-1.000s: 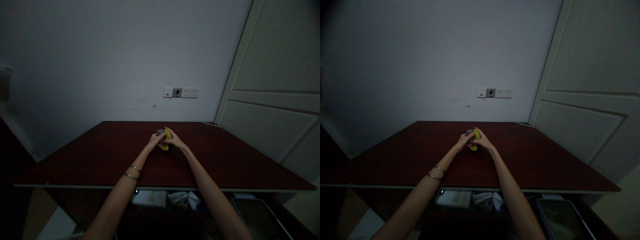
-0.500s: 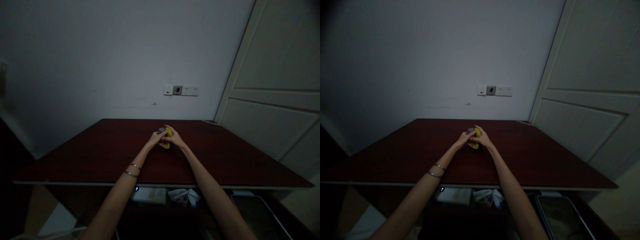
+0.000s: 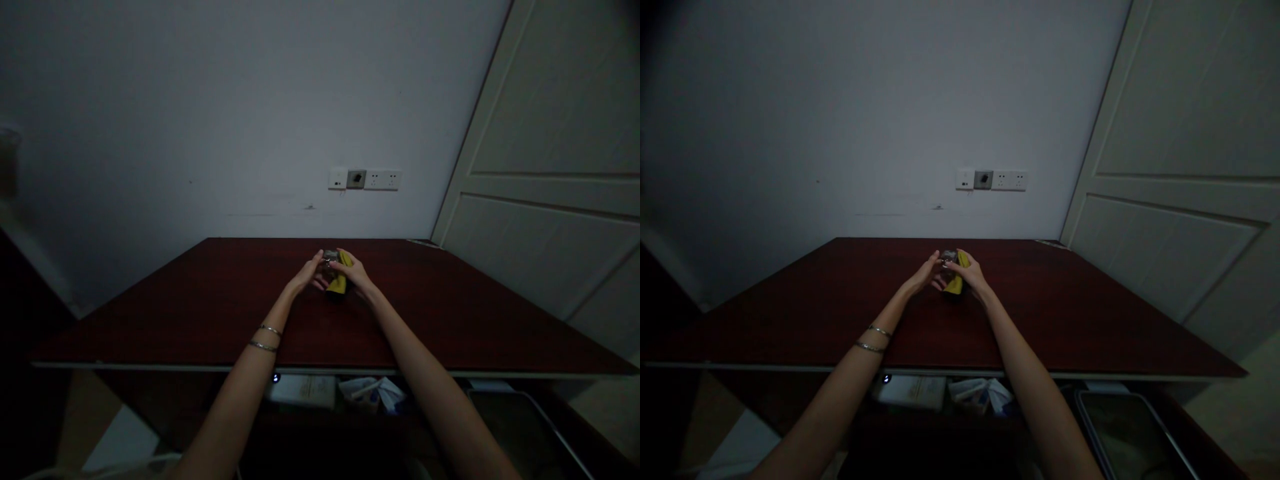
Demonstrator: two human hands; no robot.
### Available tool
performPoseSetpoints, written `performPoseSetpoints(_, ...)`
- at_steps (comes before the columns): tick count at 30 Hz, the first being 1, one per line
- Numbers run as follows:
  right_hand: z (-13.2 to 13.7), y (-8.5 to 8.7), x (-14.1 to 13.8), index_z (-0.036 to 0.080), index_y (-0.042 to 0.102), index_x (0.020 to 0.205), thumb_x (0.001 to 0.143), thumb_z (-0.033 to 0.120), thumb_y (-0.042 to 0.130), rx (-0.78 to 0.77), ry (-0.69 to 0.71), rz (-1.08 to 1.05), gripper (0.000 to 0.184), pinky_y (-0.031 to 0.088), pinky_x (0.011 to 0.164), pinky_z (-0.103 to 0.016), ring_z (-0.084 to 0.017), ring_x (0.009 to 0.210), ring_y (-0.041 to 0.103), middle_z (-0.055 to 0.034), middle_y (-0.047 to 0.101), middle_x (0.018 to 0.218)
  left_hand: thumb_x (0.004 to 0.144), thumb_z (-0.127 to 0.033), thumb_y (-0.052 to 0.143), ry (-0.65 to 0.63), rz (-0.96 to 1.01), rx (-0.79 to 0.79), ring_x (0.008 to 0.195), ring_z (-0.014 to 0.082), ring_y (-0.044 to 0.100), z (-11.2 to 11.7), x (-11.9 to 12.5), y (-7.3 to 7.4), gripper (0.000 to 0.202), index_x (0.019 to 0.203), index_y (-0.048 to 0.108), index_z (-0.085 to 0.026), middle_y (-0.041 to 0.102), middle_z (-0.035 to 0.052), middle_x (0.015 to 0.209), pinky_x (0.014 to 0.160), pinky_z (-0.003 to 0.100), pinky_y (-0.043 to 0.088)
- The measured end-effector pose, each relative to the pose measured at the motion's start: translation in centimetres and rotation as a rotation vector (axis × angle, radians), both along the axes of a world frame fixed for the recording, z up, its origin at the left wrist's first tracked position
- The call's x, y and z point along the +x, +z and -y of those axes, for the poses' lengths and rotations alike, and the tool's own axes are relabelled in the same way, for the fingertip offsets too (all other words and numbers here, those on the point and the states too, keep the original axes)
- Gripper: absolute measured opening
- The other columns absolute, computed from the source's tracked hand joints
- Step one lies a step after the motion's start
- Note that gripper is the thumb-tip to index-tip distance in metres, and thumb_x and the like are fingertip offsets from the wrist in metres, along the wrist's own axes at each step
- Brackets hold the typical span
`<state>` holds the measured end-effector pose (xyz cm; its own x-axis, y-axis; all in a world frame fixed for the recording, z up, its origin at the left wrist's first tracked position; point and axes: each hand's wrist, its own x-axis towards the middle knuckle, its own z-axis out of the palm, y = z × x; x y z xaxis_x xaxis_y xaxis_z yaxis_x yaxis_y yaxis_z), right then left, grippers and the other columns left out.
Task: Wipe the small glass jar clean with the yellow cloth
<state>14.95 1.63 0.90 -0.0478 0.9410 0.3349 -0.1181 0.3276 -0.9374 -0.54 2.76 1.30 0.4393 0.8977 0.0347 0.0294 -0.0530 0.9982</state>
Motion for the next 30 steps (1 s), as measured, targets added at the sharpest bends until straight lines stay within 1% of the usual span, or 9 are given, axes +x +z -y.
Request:
performPoseSetpoints(3, 0.0, 0.0, -0.3, 0.019, 0.051, 0.111, 0.054, 0.038, 0.072, -0.053, 0.003, -0.105, 0.063, 0.048, 0.078, -0.03, -0.018, 0.087, 0.06, -0.0074, 0.06, 0.105, 0.069, -0.055, 0.053, -0.001, 0.016, 0.089, 0.063, 0.0125, 0.06, 0.2, -0.4, 0.3, 0.058, 0.115, 0.049, -0.02, 0.063, 0.0096, 0.096, 0.05, 0.021, 0.048)
performPoseSetpoints(5, 0.1, 0.0, -0.5, 0.018, 0.054, 0.107, 0.057, 0.04, 0.07, -0.068, 0.024, -0.123, 0.057, 0.049, 0.075, -0.03, -0.019, 0.085, 0.061, -0.0073, 0.062, 0.103, 0.063, -0.038, 0.067, -0.023, 0.035, 0.171, 0.073, 0.0133, 0.06, 0.5, -0.3, 0.4, 0.063, 0.119, 0.045, -0.02, 0.061, 0.0097, 0.101, 0.056, 0.021, 0.048)
performPoseSetpoints(7, 0.2, 0.1, -0.7, 0.018, 0.057, 0.102, 0.057, 0.041, 0.069, -0.081, 0.024, -0.125, 0.052, 0.05, 0.073, -0.029, -0.019, 0.084, 0.061, -0.0069, 0.063, 0.1, 0.057, -0.028, 0.073, -0.05, 0.071, 0.234, 0.081, 0.014, 0.059, 0.7, 0.0, 0.4, 0.067, 0.118, 0.046, -0.018, 0.06, 0.0097, 0.104, 0.063, 0.021, 0.049)
performPoseSetpoints(9, 0.3, 0.1, -0.7, 0.017, 0.059, 0.098, 0.055, 0.041, 0.071, -0.1, 0.0, -0.124, 0.05, 0.05, 0.071, -0.029, -0.019, 0.082, 0.061, -0.0067, 0.064, 0.096, 0.057, -0.027, 0.073, -0.051, 0.079, 0.25, 0.08, 0.0142, 0.059, 0.9, 0.1, 0.3, 0.066, 0.117, 0.046, -0.017, 0.059, 0.01, 0.104, 0.064, 0.023, 0.049)
performPoseSetpoints(14, -0.1, -0.3, -0.7, 0.016, 0.059, 0.097, 0.053, 0.041, 0.072, -0.13, -0.03, -0.103, 0.053, 0.05, 0.069, -0.029, -0.018, 0.078, 0.061, -0.0075, 0.064, 0.094, 0.061, -0.036, 0.069, -0.009, -0.023, 0.227, 0.067, 0.0147, 0.06, 0.9, 0.2, 0.2, 0.064, 0.117, 0.045, -0.017, 0.06, 0.0115, 0.099, 0.048, 0.024, 0.049)
performPoseSetpoints(19, -0.1, -0.4, -0.8, 0.016, 0.059, 0.098, 0.053, 0.041, 0.072, -0.083, -0.035, -0.057, 0.054, 0.05, 0.07, -0.028, -0.017, 0.079, 0.061, -0.0073, 0.064, 0.094, 0.06, -0.036, 0.07, 0.046, -0.033, 0.237, 0.065, 0.0134, 0.059, 0.8, 0.3, 0.1, 0.055, 0.108, 0.053, -0.013, 0.062, 0.0101, 0.093, 0.045, 0.019, 0.047)
performPoseSetpoints(24, -0.2, -0.1, -0.8, 0.015, 0.058, 0.101, 0.054, 0.043, 0.071, -0.017, -0.08, 0.04, 0.056, 0.047, 0.078, -0.031, -0.019, 0.086, 0.06, -0.0079, 0.063, 0.097, 0.059, -0.034, 0.071, 0.063, -0.006, 0.229, 0.068, 0.0138, 0.059, 1.1, 0.2, 0.4, 0.055, 0.107, 0.054, -0.014, 0.062, 0.0097, 0.093, 0.045, 0.019, 0.047)
performPoseSetpoints(26, -0.4, -0.1, -0.7, 0.017, 0.058, 0.101, 0.058, 0.047, 0.066, 0.024, -0.09, 0.061, 0.053, 0.044, 0.084, -0.033, -0.02, 0.092, 0.058, -0.0076, 0.062, 0.101, 0.057, -0.031, 0.073, 0.08, 0.023, 0.216, 0.069, 0.0137, 0.059, 1.2, 0.1, 0.6, 0.057, 0.108, 0.054, -0.015, 0.062, 0.0097, 0.094, 0.045, 0.018, 0.047)
performPoseSetpoints(30, -1.0, -0.4, -0.5, 0.018, 0.061, 0.097, 0.072, 0.057, 0.046, 0.072, -0.095, 0.077, 0.048, 0.037, 0.093, -0.035, -0.02, 0.1, 0.054, -0.0058, 0.062, 0.105, 0.056, -0.027, 0.074, 0.102, 0.086, 0.219, 0.076, 0.0148, 0.059, 1.5, 0.2, 0.8, 0.061, 0.111, 0.052, -0.016, 0.06, 0.0109, 0.104, 0.046, 0.017, 0.047)
